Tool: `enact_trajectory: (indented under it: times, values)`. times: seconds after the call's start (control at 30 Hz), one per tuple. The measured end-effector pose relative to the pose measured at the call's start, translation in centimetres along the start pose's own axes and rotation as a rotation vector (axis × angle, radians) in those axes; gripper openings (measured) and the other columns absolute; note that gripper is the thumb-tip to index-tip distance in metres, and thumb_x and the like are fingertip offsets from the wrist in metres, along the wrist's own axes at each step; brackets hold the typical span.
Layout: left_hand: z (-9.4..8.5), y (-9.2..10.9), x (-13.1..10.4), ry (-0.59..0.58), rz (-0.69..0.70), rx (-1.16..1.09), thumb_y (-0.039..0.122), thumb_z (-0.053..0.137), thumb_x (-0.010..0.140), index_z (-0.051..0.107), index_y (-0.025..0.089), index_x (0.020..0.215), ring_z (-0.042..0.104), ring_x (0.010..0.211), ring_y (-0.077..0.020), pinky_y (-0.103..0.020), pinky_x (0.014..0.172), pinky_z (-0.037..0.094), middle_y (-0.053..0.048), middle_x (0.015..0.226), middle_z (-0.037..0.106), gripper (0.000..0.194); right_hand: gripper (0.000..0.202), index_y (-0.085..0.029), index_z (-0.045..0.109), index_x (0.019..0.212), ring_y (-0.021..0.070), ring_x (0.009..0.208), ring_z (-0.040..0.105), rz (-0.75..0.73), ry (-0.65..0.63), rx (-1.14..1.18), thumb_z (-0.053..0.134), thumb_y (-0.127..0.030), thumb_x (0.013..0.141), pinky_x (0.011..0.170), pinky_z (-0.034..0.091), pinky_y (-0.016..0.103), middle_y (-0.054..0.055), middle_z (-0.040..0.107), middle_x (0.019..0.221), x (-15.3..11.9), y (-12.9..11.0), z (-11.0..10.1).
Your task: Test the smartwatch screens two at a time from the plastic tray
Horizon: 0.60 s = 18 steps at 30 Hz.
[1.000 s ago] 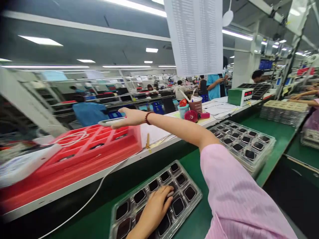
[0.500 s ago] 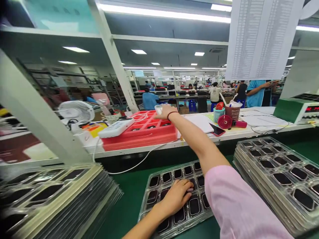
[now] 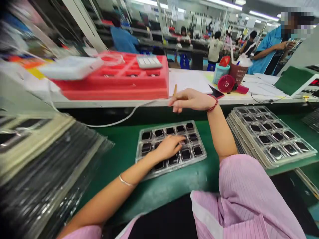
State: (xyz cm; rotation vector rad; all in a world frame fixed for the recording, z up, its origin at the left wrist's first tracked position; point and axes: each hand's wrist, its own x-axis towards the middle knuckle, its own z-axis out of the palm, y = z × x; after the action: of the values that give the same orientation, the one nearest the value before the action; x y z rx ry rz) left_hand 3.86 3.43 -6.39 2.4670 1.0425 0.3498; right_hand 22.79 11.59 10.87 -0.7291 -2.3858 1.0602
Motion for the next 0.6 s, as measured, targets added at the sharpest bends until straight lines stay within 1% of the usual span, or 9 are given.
enact_trajectory:
  times: [0.03,0.1,0.17,0.23,0.33,0.4,0.47,0.53,0.6]
  values:
    - [0.1,-0.2,0.0,0.005,0.004,-0.032,0.011,0.048,0.090,0.053,0.013,0.138,0.059,0.125,-0.0300,-0.046,0.109,0.037,-0.015,0.132,0.067,0.048,0.029,-0.014,0.074,0.106,0.0145,0.074,0.068,0.067,-0.041,0.000,0.063,-0.036,0.089,0.072,0.055,0.028,0.003,0.075,0.084,-1.8,0.8,1.0]
    - [0.1,-0.6,0.0,0.018,0.009,-0.076,0.009,0.049,0.087,0.045,0.011,0.145,0.058,0.127,-0.0304,-0.044,0.109,0.038,-0.017,0.141,0.060,0.059,0.023,-0.014,0.075,0.100,0.0149,0.072,0.067,0.185,-0.085,-0.072,0.063,-0.030,0.088,0.069,0.052,0.026,0.003,0.074,0.079,-4.4,2.9,3.3]
    - [0.0,-0.8,0.0,0.038,0.024,-0.102,0.007,0.050,0.085,0.048,0.012,0.144,0.061,0.123,-0.0312,-0.044,0.106,0.041,-0.017,0.138,0.062,0.059,0.018,-0.014,0.076,0.096,0.0152,0.075,0.066,0.293,-0.131,-0.227,0.063,-0.022,0.087,0.071,0.049,0.025,0.003,0.074,0.081,-6.0,5.1,6.0]
    - [-0.1,-1.0,0.1,0.059,0.029,-0.180,0.009,0.051,0.085,0.061,0.015,0.131,0.065,0.115,-0.0316,-0.045,0.105,0.042,-0.014,0.125,0.070,0.047,0.016,-0.017,0.077,0.096,0.0163,0.083,0.067,0.426,-0.114,-0.414,0.065,-0.018,0.084,0.076,0.047,0.025,0.003,0.074,0.089,-6.9,6.9,8.6]
    - [-0.4,-1.1,0.4,0.093,-0.001,-0.356,0.017,0.059,0.085,0.074,0.018,0.103,0.067,0.107,-0.0306,-0.044,0.105,0.041,-0.009,0.107,0.076,0.023,0.017,-0.017,0.075,0.096,0.0243,0.100,0.065,0.601,0.063,-0.614,0.060,-0.020,0.089,0.084,0.047,0.032,0.010,0.070,0.103,-7.7,8.4,11.1]
    - [-0.6,-1.2,0.6,0.143,-0.047,-0.432,0.022,0.060,0.086,0.074,0.018,0.095,0.067,0.106,-0.0295,-0.042,0.102,0.043,-0.009,0.105,0.076,0.017,0.019,-0.013,0.073,0.095,0.0322,0.110,0.061,0.652,0.144,-0.655,0.058,-0.025,0.091,0.087,0.047,0.039,0.018,0.064,0.111,-8.2,8.9,11.7]
    - [-1.0,-1.5,0.8,0.219,-0.124,-0.495,0.026,0.056,0.090,0.072,0.017,0.096,0.069,0.101,-0.0278,-0.038,0.093,0.048,-0.010,0.104,0.076,0.019,0.018,-0.012,0.070,0.092,0.0362,0.115,0.058,0.655,0.169,-0.649,0.064,-0.028,0.088,0.088,0.048,0.042,0.020,0.061,0.114,-8.6,9.0,11.6]
    - [-1.6,-1.8,0.8,0.284,-0.211,-0.587,0.031,0.049,0.095,0.069,0.015,0.101,0.071,0.086,-0.0248,-0.032,0.074,0.051,-0.012,0.098,0.075,0.026,0.015,-0.014,0.066,0.088,0.0340,0.113,0.059,0.621,0.163,-0.592,0.071,-0.027,0.082,0.088,0.049,0.041,0.017,0.063,0.110,-8.8,9.1,11.1]
    - [-2.5,-2.1,0.7,0.310,-0.271,-0.687,0.036,0.042,0.098,0.065,0.013,0.104,0.071,0.068,-0.0205,-0.025,0.055,0.047,-0.012,0.089,0.074,0.033,0.015,-0.016,0.061,0.085,0.0268,0.100,0.065,0.580,0.151,-0.521,0.071,-0.026,0.082,0.083,0.052,0.036,0.011,0.067,0.098,-8.5,9.2,10.7]
